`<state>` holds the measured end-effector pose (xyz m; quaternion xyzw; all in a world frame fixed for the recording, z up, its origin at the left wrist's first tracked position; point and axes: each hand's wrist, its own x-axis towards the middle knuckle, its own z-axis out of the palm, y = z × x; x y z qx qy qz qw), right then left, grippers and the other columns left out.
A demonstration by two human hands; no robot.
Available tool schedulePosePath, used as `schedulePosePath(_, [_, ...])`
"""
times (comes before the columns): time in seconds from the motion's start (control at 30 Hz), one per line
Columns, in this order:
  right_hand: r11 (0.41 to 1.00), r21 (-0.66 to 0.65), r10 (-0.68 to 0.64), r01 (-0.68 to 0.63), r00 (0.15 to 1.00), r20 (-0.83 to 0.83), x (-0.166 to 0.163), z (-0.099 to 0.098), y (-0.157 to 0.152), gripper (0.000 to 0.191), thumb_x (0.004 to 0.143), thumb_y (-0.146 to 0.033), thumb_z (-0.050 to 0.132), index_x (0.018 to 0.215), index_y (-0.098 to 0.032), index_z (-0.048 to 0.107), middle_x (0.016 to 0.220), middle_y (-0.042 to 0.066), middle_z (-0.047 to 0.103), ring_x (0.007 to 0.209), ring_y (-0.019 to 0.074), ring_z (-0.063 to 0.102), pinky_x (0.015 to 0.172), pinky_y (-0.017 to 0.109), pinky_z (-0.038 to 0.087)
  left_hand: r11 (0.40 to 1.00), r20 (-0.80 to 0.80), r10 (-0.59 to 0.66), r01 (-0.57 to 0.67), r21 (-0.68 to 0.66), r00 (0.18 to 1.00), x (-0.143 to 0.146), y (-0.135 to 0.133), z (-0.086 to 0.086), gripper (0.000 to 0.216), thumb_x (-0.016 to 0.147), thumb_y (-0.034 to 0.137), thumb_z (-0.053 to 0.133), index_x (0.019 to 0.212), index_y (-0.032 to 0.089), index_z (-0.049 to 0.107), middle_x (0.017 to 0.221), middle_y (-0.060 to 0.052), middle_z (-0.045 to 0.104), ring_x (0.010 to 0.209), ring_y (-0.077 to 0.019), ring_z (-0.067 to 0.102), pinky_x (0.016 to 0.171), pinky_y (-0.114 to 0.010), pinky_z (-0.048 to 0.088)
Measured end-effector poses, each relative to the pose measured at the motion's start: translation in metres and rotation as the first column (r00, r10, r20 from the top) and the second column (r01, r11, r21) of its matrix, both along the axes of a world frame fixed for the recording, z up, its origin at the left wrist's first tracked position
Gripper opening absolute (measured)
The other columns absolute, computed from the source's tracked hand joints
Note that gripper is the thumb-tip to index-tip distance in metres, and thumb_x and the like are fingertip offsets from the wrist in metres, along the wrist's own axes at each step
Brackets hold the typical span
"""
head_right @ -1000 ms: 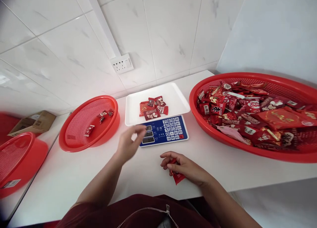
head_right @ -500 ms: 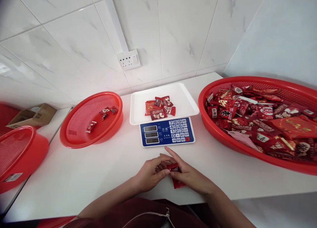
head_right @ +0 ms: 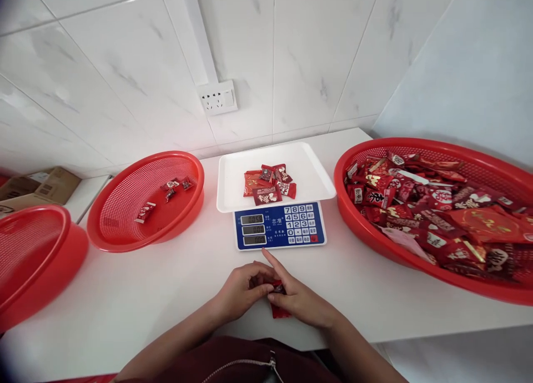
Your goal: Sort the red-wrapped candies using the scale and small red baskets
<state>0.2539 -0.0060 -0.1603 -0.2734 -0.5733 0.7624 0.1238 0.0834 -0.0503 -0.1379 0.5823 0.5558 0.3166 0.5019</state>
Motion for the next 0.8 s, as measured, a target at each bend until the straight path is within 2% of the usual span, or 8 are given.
schedulePosePath(0.07, [1.000, 0.005, 0.015, -0.015, 0.998, -0.058, 0.000, -0.002, 0.001, 0.087, 0.082, -0.045, 0.060, 0.148, -0.030, 0.005, 0.147, 0.006, 0.034, 0.134, 0.0218, 0.031, 0.111, 0.040, 0.022, 0.998, 0.016, 0.056, -0.056, 0.015, 0.998, -0.003, 0.001, 0.001, 0.017, 0.079, 0.022, 0.057, 0.092, 0.021, 0.066, 0.087, -0.002, 0.067, 0.074, -0.0148, 0.059, 0.069, -0.027, 0.047])
schedulePosePath(0.13, [0.999, -0.032, 0.027, -0.030, 0.995, -0.098, -0.001, -0.002, 0.001, 0.084, 0.082, -0.046, 0.060, 0.148, -0.031, 0.010, 0.148, 0.008, 0.031, 0.132, 0.0224, 0.035, 0.109, 0.041, 0.025, 0.980, 0.073, 0.193, -0.197, 0.043, 0.978, -0.012, 0.004, 0.006, 0.019, 0.081, 0.026, 0.055, 0.098, 0.020, 0.061, 0.079, -0.001, 0.064, 0.068, -0.0136, 0.058, 0.066, -0.027, 0.047])
schedulePosePath(0.23, [0.995, -0.100, 0.019, -0.029, 0.995, -0.098, -0.003, -0.002, 0.000, 0.079, 0.082, -0.047, 0.059, 0.146, -0.035, 0.016, 0.147, 0.011, 0.034, 0.123, 0.0229, 0.046, 0.104, 0.043, 0.032, 0.898, 0.225, 0.416, -0.437, 0.054, 0.881, -0.038, 0.011, 0.018, 0.033, 0.084, 0.036, 0.053, 0.113, 0.021, 0.049, 0.079, 0.000, 0.060, 0.064, -0.0120, 0.058, 0.062, -0.027, 0.049])
schedulePosePath(0.3, [0.995, -0.102, 0.007, -0.015, 0.997, -0.083, -0.003, -0.001, 0.000, 0.077, 0.081, -0.048, 0.061, 0.146, -0.035, 0.020, 0.145, 0.012, 0.037, 0.121, 0.0227, 0.049, 0.103, 0.043, 0.033, 0.853, 0.276, 0.489, -0.520, 0.047, 0.827, -0.059, 0.016, 0.028, 0.046, 0.085, 0.041, 0.053, 0.125, 0.023, 0.040, 0.090, -0.002, 0.061, 0.068, -0.0121, 0.060, 0.065, -0.028, 0.051])
schedulePosePath(0.4, [0.997, -0.074, 0.011, -0.017, 0.997, -0.079, -0.003, -0.001, -0.002, 0.077, 0.080, -0.050, 0.061, 0.145, -0.034, 0.024, 0.143, 0.012, 0.039, 0.119, 0.0225, 0.049, 0.102, 0.042, 0.034, 0.814, 0.263, 0.543, -0.577, 0.068, 0.798, -0.089, 0.022, 0.038, 0.062, 0.084, 0.043, 0.055, 0.138, 0.029, 0.027, 0.110, -0.007, 0.060, 0.080, -0.0140, 0.064, 0.076, -0.033, 0.053])
schedulePosePath(0.5, [0.998, -0.052, 0.018, -0.023, 0.997, -0.081, -0.002, -0.001, -0.003, 0.074, 0.081, -0.049, 0.060, 0.145, -0.033, 0.025, 0.143, 0.012, 0.039, 0.119, 0.0222, 0.049, 0.101, 0.042, 0.035, 0.780, 0.229, 0.586, -0.618, 0.099, 0.777, -0.112, 0.026, 0.041, 0.064, 0.083, 0.044, 0.057, 0.139, 0.033, 0.027, 0.124, -0.009, 0.054, 0.096, -0.0188, 0.063, 0.082, -0.038, 0.053])
schedulePosePath(0.7, [0.998, -0.054, 0.007, -0.012, 0.996, -0.085, -0.002, 0.001, -0.004, 0.074, 0.079, -0.046, 0.062, 0.144, -0.033, 0.028, 0.143, 0.012, 0.039, 0.118, 0.0214, 0.049, 0.101, 0.041, 0.034, 0.657, 0.217, 0.700, -0.733, 0.178, 0.680, -0.144, 0.027, 0.043, 0.055, 0.083, 0.046, 0.054, 0.134, 0.031, 0.038, 0.124, -0.010, 0.053, 0.102, -0.0214, 0.061, 0.084, -0.039, 0.052])
schedulePosePath(0.8, [0.999, -0.040, 0.009, -0.013, 0.996, -0.093, -0.002, 0.001, -0.004, 0.072, 0.080, -0.045, 0.062, 0.143, -0.032, 0.030, 0.143, 0.012, 0.039, 0.117, 0.0206, 0.050, 0.102, 0.040, 0.034, 0.589, 0.100, 0.751, -0.731, 0.345, 0.653, -0.154, 0.023, 0.050, 0.056, 0.082, 0.045, 0.055, 0.134, 0.032, 0.039, 0.125, -0.009, 0.054, 0.106, -0.0224, 0.059, 0.087, -0.041, 0.051])
